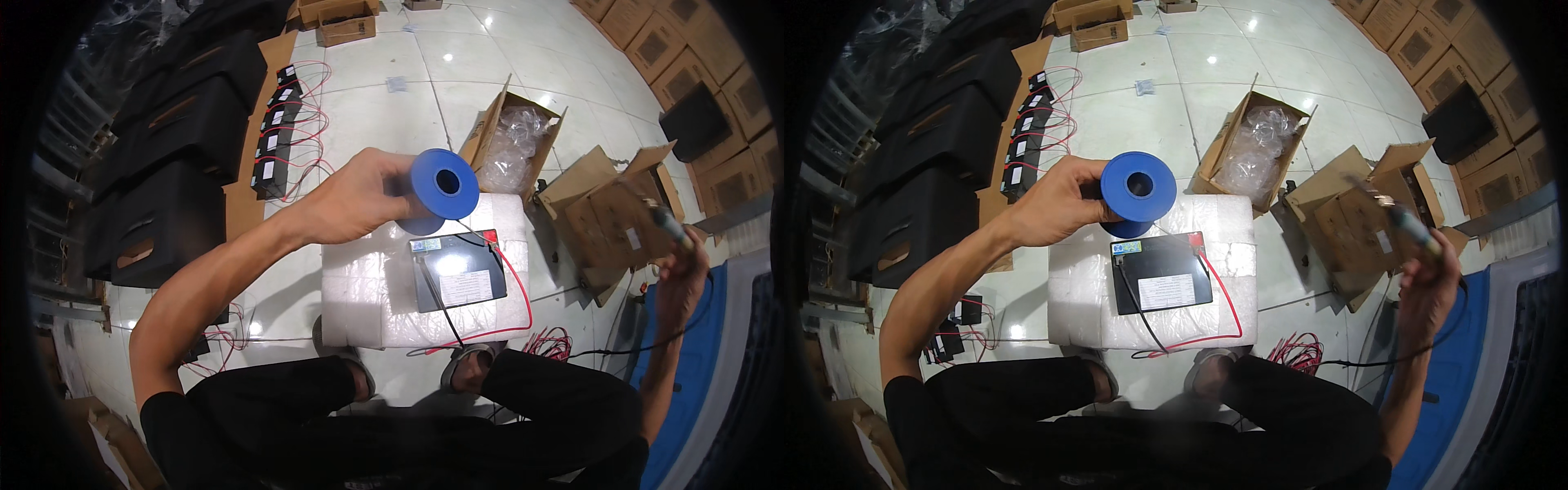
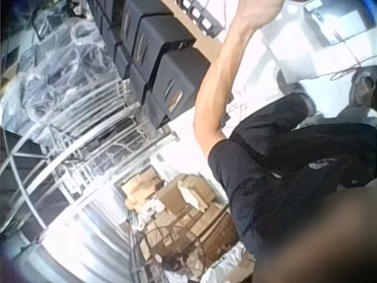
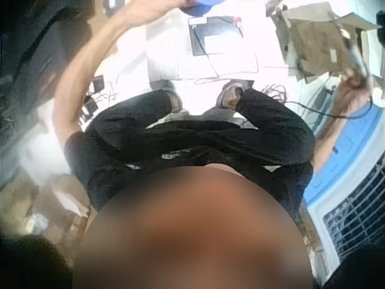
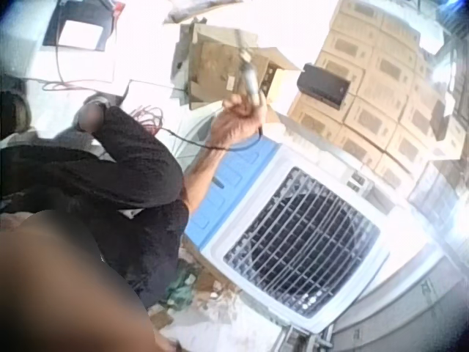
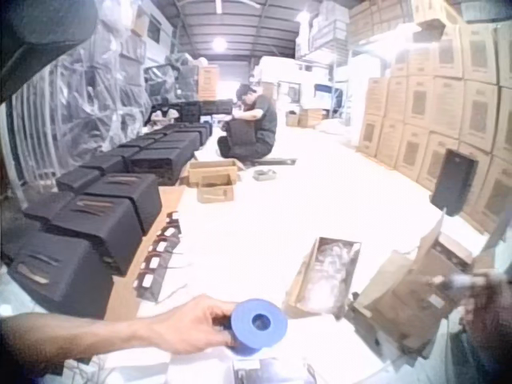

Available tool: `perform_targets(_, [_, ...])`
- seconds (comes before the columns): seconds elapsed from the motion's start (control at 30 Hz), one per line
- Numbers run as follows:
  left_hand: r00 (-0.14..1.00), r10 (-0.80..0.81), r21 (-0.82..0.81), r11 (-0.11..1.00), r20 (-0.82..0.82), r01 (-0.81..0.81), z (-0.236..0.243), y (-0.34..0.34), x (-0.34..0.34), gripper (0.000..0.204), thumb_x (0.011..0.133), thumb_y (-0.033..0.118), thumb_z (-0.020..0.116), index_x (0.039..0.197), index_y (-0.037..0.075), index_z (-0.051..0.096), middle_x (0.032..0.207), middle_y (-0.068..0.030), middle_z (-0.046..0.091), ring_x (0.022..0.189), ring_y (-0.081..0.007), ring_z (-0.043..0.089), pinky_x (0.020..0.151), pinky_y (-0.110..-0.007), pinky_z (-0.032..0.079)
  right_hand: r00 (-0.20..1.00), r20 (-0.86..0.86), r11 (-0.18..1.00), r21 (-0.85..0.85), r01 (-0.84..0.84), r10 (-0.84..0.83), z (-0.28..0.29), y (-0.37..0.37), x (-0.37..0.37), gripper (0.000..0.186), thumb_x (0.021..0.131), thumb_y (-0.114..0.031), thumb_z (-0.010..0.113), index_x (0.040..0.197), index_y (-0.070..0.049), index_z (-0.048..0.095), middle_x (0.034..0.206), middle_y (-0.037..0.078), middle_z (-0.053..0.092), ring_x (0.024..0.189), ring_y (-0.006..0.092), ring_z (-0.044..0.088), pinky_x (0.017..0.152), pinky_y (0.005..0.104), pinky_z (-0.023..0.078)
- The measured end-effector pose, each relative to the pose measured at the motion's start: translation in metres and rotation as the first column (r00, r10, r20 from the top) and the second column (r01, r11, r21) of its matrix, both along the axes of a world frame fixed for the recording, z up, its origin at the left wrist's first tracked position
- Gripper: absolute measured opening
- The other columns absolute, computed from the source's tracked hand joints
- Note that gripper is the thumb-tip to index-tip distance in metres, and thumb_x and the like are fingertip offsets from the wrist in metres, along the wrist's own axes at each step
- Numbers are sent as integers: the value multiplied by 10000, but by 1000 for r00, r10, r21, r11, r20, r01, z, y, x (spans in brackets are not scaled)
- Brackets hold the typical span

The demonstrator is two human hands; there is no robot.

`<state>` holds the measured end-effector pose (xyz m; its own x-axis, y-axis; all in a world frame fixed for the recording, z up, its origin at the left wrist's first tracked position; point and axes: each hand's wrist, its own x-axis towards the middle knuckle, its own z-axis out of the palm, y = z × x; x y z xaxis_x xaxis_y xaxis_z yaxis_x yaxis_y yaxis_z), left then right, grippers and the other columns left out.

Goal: The person sits on the floor and unpacks small black battery packs from plastic wrap. They connect red and black wires to the battery terminals and use a soldering iron with solder to secure the connections. The person repeats this process for multiple battery units.

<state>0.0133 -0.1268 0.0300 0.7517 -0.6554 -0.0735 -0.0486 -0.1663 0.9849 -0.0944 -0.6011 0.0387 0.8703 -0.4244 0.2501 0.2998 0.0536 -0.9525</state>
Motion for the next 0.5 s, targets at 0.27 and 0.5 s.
perform_targets(0.27, [1000, -11, -58, 998, 0, 11, 0, -6, 1, 360, 871, -1, 615, 1228, -20, 659, 1071, -78, 714, 989, -130, 624, 956, -309, 493, 974, -116, 971, 167, -172, 193, -18, 75, 20, 268, 982, -253, 580, 925, 8, 583, 876, 116, 623, 481, 203, 595, 360, 303, 504])
perform_targets(0.5, [1000, 1, -44, 999, -9, -2, 0, -9, 1, 389, 838, -69, 645, 1222, -13, 672, 1078, -68, 718, 984, -124, 641, 933, -301, 523, 951, -101, 952, 124, -280, 293, -25, 86, 21, 273, 975, -226, 576, 904, 38, 578, 809, 158, 646, 463, 235, 610, 362, 333, 508])
